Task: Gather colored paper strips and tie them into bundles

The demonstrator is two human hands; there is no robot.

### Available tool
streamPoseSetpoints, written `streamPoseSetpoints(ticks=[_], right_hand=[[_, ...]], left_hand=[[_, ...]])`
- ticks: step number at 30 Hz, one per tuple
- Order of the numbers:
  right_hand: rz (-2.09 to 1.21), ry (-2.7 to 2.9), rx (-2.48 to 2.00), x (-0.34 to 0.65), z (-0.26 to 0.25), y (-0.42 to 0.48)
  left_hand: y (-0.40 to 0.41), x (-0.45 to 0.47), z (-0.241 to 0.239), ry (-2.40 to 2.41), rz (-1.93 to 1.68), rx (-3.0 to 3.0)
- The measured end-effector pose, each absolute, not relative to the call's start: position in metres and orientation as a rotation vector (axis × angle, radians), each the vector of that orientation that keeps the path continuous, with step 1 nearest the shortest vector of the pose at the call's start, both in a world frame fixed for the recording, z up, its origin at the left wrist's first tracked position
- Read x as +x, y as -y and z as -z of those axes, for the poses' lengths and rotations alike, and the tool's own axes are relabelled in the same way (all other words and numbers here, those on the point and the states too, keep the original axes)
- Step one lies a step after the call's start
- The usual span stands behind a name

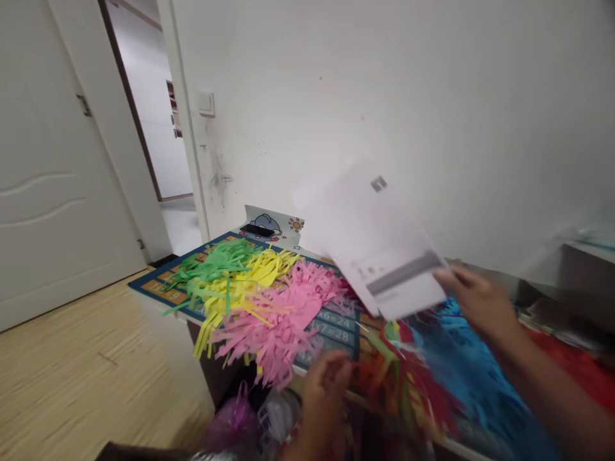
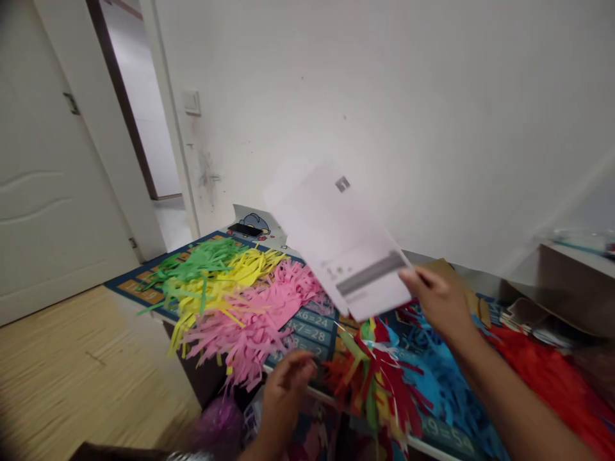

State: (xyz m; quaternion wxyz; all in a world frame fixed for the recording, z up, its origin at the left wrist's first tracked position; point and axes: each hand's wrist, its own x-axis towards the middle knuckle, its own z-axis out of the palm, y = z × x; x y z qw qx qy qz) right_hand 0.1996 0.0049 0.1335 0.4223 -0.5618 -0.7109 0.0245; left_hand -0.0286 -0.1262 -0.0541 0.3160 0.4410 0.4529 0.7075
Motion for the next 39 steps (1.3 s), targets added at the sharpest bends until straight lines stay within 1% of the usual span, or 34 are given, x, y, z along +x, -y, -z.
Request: streamPoseSetpoints(ticks=[2,4,7,9,12,13,14,16,17,18,19,21,26,28,29,32,34,36,39], right_hand=[[-0.216,1.687,-1.436,0.222,-0.094,0.060],[-0.391,1.653,-1.453,0.234,-0.046,0.113],[-0.691,1.707,-1.437,0.235,0.013,0.172],[-0.815,1.672,-1.395,0.229,0.034,0.201],[-0.874,1.362,-1.349,0.220,0.044,0.231],[-0.894,1.252,-1.341,0.218,0.045,0.238],[-0.916,1.167,-1.338,0.216,0.045,0.244],[-0.957,1.114,-1.337,0.213,0.048,0.251],[-0.961,1.129,-1.340,0.211,0.049,0.253],[-0.964,1.163,-1.345,0.209,0.051,0.255],[-0.967,1.200,-1.350,0.208,0.052,0.257],[-0.961,1.267,-1.363,0.205,0.052,0.259],[-0.937,1.372,-1.411,0.203,0.056,0.263],[-0.858,1.365,-1.435,0.202,0.062,0.265],[-0.728,1.342,-1.446,0.202,0.065,0.266],[-0.163,1.311,-1.396,0.199,0.070,0.273],[0.080,1.404,-1.318,0.195,0.068,0.276],[0.193,1.530,-1.257,0.189,0.063,0.274],[0.275,1.618,-1.207,0.180,0.054,0.264]], left_hand=[[0.139,-0.037,0.035,-0.986,-1.968,0.936],[0.156,-0.043,0.019,-0.870,-1.957,0.842],[0.187,-0.044,0.009,-1.018,-1.813,0.834],[0.206,-0.039,0.011,-1.137,-1.624,1.048],[0.222,-0.028,0.019,-1.132,-1.247,1.485],[0.223,-0.025,0.021,-1.165,-1.226,1.583],[0.222,-0.021,0.021,-1.247,-1.303,1.661],[0.219,-0.014,0.018,-1.473,-1.646,1.785],[0.217,-0.011,0.015,-1.529,-1.793,1.876],[0.216,-0.007,0.011,-1.514,-1.856,2.014],[0.216,-0.004,0.007,-1.445,-1.835,2.180],[0.217,0.003,0.000,-1.289,-1.650,2.443],[0.223,0.010,-0.008,-1.363,-1.301,2.486],[0.226,0.009,-0.014,-1.358,-1.169,2.474],[0.227,0.009,-0.017,-1.358,-1.110,2.464],[0.231,0.011,-0.023,-1.361,-0.981,2.440],[0.233,0.014,-0.024,-1.359,-0.936,2.445],[0.235,0.015,-0.023,-1.395,-0.943,2.430],[0.238,0.014,-0.021,-1.388,-0.935,2.397]])
